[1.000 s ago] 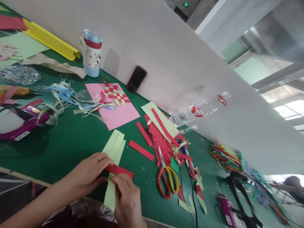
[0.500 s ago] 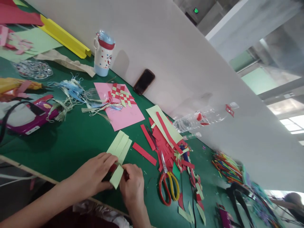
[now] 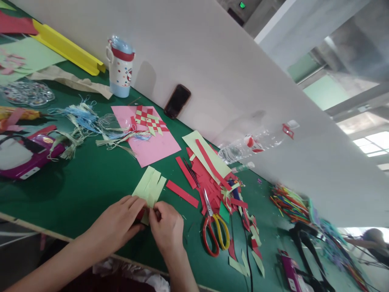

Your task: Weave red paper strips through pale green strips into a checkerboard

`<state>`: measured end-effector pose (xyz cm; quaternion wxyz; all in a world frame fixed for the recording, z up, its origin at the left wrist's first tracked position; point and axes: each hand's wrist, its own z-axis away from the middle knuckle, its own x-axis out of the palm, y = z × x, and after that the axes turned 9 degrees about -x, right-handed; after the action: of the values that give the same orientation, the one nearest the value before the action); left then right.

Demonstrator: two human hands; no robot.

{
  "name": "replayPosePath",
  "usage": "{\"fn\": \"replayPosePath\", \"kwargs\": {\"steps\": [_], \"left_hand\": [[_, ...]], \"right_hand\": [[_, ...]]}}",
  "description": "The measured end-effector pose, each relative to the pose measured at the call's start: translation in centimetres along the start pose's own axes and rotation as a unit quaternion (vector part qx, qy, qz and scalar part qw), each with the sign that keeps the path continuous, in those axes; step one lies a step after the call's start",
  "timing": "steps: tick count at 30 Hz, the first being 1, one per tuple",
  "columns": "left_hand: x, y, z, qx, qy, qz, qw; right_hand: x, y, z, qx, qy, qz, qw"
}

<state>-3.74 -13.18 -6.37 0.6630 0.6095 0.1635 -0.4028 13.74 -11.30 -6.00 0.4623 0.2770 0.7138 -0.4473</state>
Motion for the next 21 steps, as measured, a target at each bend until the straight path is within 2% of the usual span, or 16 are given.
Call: {"fn": "replayPosePath", "kwargs": {"steps": [4,6,9,12,14,21], "left_hand": [[0.4,0.0,-0.1,0.0,0.016,-0.021,1.0],[0.6,0.0,-0.2,-0.003,0.023,-0.028,0.999],[0.9,-0.4,-0.1,-0.005,0.031,-0.025,0.999],[0.8,-1.0,0.0,0.004,0.019,0.001,1.0],[0.6,-1.4,0.1,0.006,0.005,0.019,1.0],[0.5,-2.0,-0.1,0.007,-0.012,0.027,1.0]], "right_hand": [[-0.3,0.4,0.2,0.014,0.013,-0.063,0.998],[-0.8,0.8,0.5,0.023,0.045,-0.091,0.995],[-1.5,0.9,1.3,-0.029,0.093,-0.097,0.99],[-1.8,0.5,2.2,-0.116,0.07,-0.089,0.987],[-1.4,0.3,2.6,-0.138,0.045,-0.077,0.986],[0.4,0.3,2.6,-0.112,0.058,-0.05,0.991]]}}
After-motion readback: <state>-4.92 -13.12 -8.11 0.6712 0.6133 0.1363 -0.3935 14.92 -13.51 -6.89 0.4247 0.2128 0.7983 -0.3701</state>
